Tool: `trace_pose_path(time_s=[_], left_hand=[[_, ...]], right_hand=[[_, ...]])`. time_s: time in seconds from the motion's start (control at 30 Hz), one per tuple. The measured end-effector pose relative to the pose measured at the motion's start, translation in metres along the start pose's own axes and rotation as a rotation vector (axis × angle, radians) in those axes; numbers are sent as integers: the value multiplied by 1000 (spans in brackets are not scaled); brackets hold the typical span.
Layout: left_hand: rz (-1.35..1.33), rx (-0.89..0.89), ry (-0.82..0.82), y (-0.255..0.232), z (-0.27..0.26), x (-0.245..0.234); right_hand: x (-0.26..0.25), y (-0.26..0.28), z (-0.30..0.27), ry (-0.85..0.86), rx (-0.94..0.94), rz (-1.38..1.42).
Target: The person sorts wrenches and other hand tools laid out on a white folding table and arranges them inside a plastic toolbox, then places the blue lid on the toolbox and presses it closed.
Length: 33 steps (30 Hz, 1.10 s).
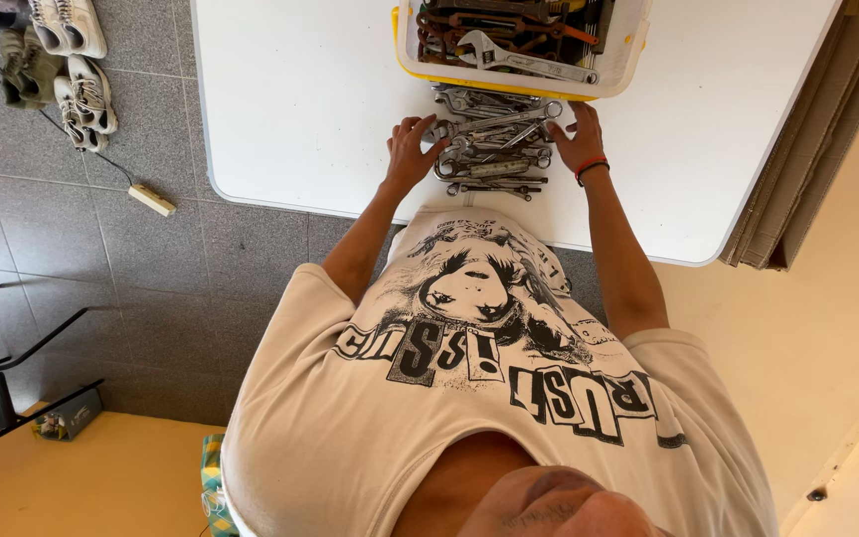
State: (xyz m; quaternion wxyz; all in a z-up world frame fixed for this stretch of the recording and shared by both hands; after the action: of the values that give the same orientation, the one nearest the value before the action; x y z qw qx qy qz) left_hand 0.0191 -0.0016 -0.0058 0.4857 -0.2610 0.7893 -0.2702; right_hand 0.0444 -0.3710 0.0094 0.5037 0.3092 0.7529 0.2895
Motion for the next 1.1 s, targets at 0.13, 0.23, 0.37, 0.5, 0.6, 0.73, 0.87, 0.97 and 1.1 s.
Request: trace_pose_path(time_s=[0.13, 0.23, 0.37, 0.5, 0.6, 0.73, 0.87, 0.97, 1.1], left_hand=[[53, 28, -95, -31, -3, -2], [66, -11, -131, -42, 4, 0], [103, -8, -114, -42, 14, 1], [78, 4, -95, -43, 9, 2], [72, 70, -151, -46, 3, -3], [-8, 190, -157, -61, -15, -22], [-137, 290, -62, -91, -36, -65], [-159, 405, -47, -128, -41, -110], [46, 594, -90, -181, -26, -164]], right_hand=[[2, 4, 15, -94, 122, 300], [6, 9, 20, -75, 143, 414], [10, 14, 24, -82, 128, 488], [15, 15, 16, -153, 66, 609], [13, 14, 0, -171, 43, 502], [-4, 41, -27, -126, -66, 638], [-58, 97, -63, -2, -199, 534], [-108, 151, -75, 31, -320, 352], [-159, 211, -72, -50, -438, -42]])
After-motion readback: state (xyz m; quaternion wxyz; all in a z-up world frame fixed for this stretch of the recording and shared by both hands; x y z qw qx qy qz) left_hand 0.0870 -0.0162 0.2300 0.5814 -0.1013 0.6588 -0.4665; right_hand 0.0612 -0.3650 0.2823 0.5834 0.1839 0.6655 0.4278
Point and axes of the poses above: each hand's wrist, its own z-axis towards the middle knuckle, its own x-axis out of the palm, y = z × x, the point moved 2 cm from there along z, towards the middle knuckle, and after that the axes turned 8 degrees about y, right-handed, at the moved point
